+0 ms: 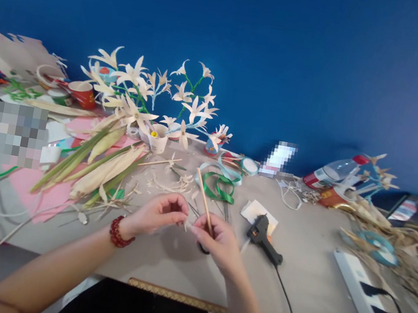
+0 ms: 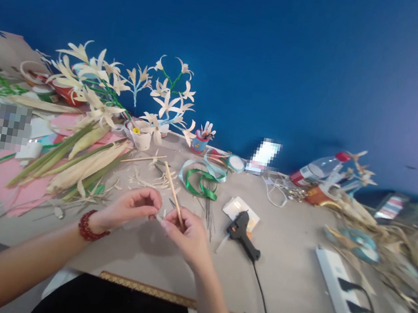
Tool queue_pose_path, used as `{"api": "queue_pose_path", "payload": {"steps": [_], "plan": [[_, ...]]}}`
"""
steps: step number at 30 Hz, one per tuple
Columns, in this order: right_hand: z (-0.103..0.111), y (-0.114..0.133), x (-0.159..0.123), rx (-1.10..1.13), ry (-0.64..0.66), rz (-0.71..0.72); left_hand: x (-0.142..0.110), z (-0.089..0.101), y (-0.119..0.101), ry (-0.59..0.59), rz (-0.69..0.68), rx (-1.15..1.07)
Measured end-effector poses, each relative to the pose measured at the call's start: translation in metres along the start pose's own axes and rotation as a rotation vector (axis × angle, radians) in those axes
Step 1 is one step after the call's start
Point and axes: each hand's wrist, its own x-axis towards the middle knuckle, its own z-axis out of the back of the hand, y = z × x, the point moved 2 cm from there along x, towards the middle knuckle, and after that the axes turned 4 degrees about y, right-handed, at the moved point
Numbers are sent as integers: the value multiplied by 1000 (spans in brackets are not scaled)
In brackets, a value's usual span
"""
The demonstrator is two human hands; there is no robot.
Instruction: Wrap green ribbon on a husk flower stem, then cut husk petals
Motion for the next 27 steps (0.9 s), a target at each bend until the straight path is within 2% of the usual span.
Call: {"api": "queue_pose_path", "payload": {"steps": [5,10,13,18,24,27], "plan": [[-6,-17,0,224,-112,-19,0,-3,4,-20,-37,-255],[-13,-22,3,371,-144,-39,-1,-9,4,-31,-43,-240],[-17,-23,4,380,-149,-26,-1,-12,5,-59,-78,-177],[-22,-21,5,146,-175,41,-1,-10,7,-106,-128,-112],[-11,-23,2,-411,-141,111,0,-3,7,-175,-127,-133],[-7,-29,0,-510,-140,105,0,-3,5,-176,-111,-147]]}}
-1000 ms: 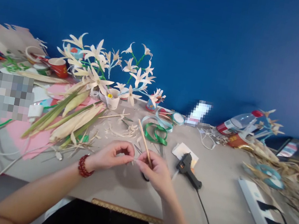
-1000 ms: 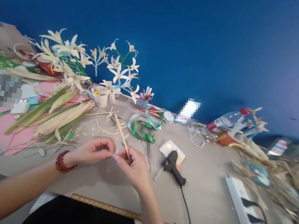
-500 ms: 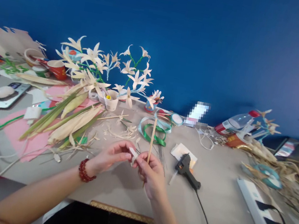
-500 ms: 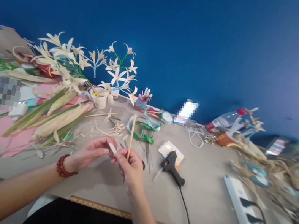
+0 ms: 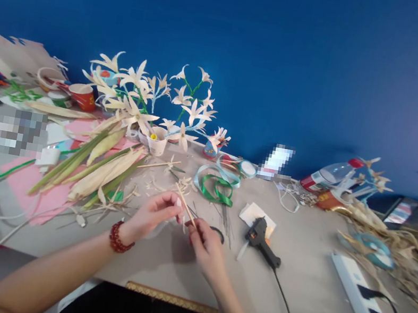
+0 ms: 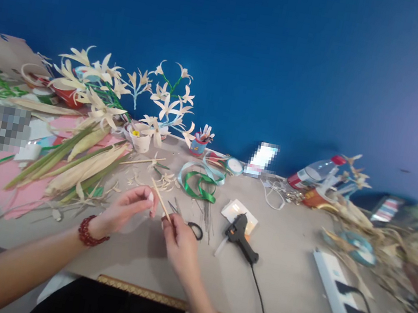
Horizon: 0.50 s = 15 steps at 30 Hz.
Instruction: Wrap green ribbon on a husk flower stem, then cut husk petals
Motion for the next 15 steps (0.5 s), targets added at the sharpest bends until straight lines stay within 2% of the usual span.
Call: {"api": "queue_pose_path", "payload": {"steps": [2,5,8,11,15], "plan": [[0,-2,-1,68,-6,-25,0,-1,-1,14,12,10],[2,4,1,302,-33,-79,-1,-3,0,43,39,87],[6,16,6,489,-11,-114,-1,-3,2,86,65,299],[8,26,14,498,34,-109,-1,-5,2,156,23,509],[5,25,19,520,43,-148,0,-7,-1,201,-35,549]]}}
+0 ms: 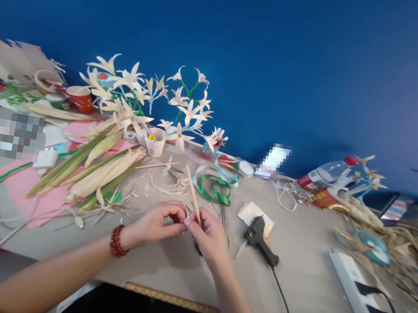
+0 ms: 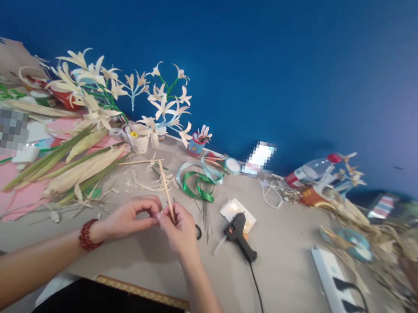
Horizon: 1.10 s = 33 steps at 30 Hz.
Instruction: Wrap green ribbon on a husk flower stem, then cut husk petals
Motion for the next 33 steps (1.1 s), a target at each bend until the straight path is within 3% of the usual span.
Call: {"api": "queue_pose_path", "payload": {"steps": [3,6,10,14,18,20,24,28,30,33], "plan": [[1,-7,1,84,-25,-35,2,2,0,-11,19,-116],[7,-11,0,-12,-65,28,2,4,3,-49,79,-297],[15,-11,-6,-455,-85,110,-1,5,6,-155,131,-499],[5,-17,-13,-989,18,73,-3,7,4,-257,67,-626],[-5,-20,-12,-1211,57,120,-2,10,6,-278,90,-630],[-3,-14,-10,-1182,8,189,-2,9,8,-260,134,-622],[9,11,-5,-913,-101,403,-1,5,10,-154,238,-679],[10,31,0,-741,97,585,-1,0,14,-41,328,-868],[8,33,3,-703,136,599,-1,-2,17,10,353,-932],[8,28,7,-680,66,514,0,-1,18,7,346,-893]]}}
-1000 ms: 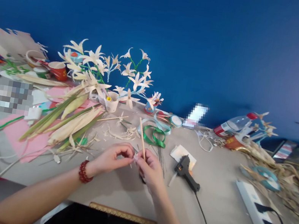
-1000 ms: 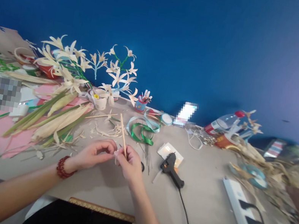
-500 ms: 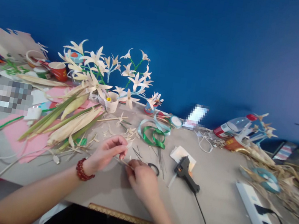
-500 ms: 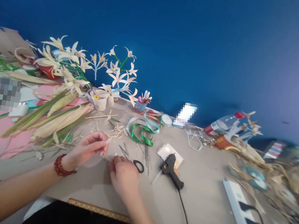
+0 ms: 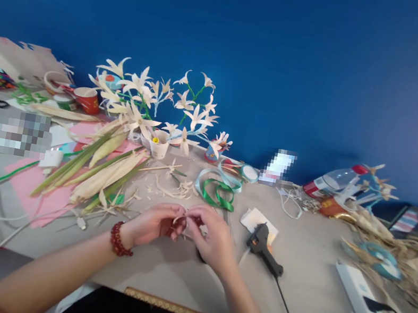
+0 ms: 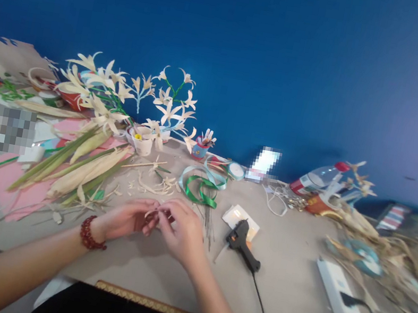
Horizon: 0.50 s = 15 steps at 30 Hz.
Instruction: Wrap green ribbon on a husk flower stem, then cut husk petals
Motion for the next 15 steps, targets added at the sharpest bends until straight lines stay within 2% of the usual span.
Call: {"api": "queue_pose_path", "payload": {"steps": [2,4,8,10,15], "plan": [[-3,-7,-1,-10,-26,-99,-1,1,-4,-80,-91,164],[-6,-13,-2,-21,-35,-172,-3,-1,-10,-171,-224,444],[-11,-17,-1,-53,-7,-217,-5,-8,-18,-250,-389,965],[-13,-16,-1,-48,0,-218,-5,-9,-17,-268,-414,1086],[-19,-13,-3,-58,-44,-157,-7,-10,-14,-330,-470,1203]]}}
